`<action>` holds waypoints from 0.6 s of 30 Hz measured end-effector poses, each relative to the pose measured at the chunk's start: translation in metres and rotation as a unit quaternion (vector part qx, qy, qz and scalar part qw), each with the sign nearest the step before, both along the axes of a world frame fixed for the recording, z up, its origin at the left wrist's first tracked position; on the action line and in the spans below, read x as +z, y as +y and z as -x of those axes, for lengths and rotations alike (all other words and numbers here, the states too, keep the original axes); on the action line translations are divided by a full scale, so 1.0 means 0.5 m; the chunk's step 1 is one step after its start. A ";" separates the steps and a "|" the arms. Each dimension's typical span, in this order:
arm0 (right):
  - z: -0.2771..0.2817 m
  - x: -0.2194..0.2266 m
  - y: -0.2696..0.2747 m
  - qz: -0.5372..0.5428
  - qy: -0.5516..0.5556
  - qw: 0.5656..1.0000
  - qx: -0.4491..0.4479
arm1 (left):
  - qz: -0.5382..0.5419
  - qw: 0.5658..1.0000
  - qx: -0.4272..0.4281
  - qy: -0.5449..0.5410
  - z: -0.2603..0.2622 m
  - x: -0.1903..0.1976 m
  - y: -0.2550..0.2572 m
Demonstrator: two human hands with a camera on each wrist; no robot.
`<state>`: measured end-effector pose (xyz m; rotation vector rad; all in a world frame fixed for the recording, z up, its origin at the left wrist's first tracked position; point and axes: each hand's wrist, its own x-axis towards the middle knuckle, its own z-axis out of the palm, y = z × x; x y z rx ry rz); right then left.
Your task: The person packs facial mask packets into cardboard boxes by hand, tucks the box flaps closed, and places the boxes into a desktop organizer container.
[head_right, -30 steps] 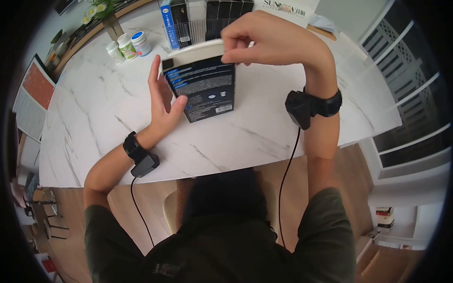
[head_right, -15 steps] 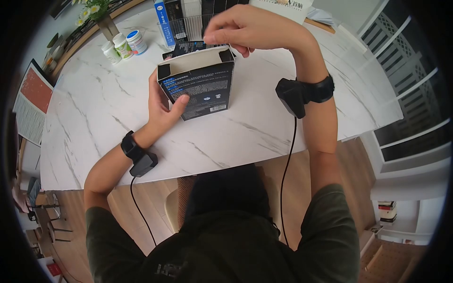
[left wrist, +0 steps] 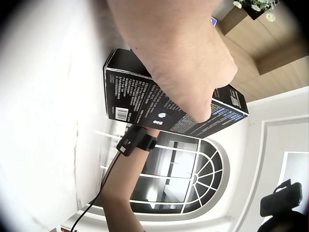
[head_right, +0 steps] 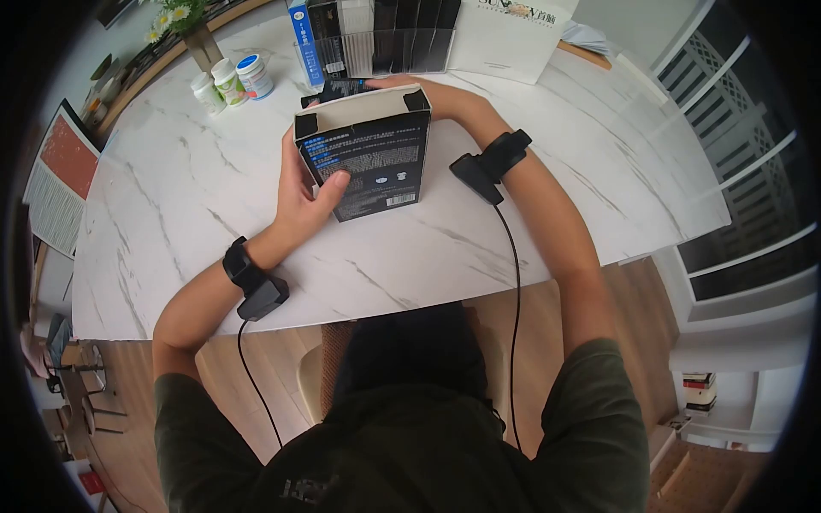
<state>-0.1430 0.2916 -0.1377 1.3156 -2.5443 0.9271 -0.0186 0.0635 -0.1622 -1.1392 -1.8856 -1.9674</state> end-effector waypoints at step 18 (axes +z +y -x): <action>-0.033 -0.080 0.082 -0.098 -0.011 0.993 -0.066 | 0.021 0.998 -0.009 -0.062 0.008 -0.018 0.003</action>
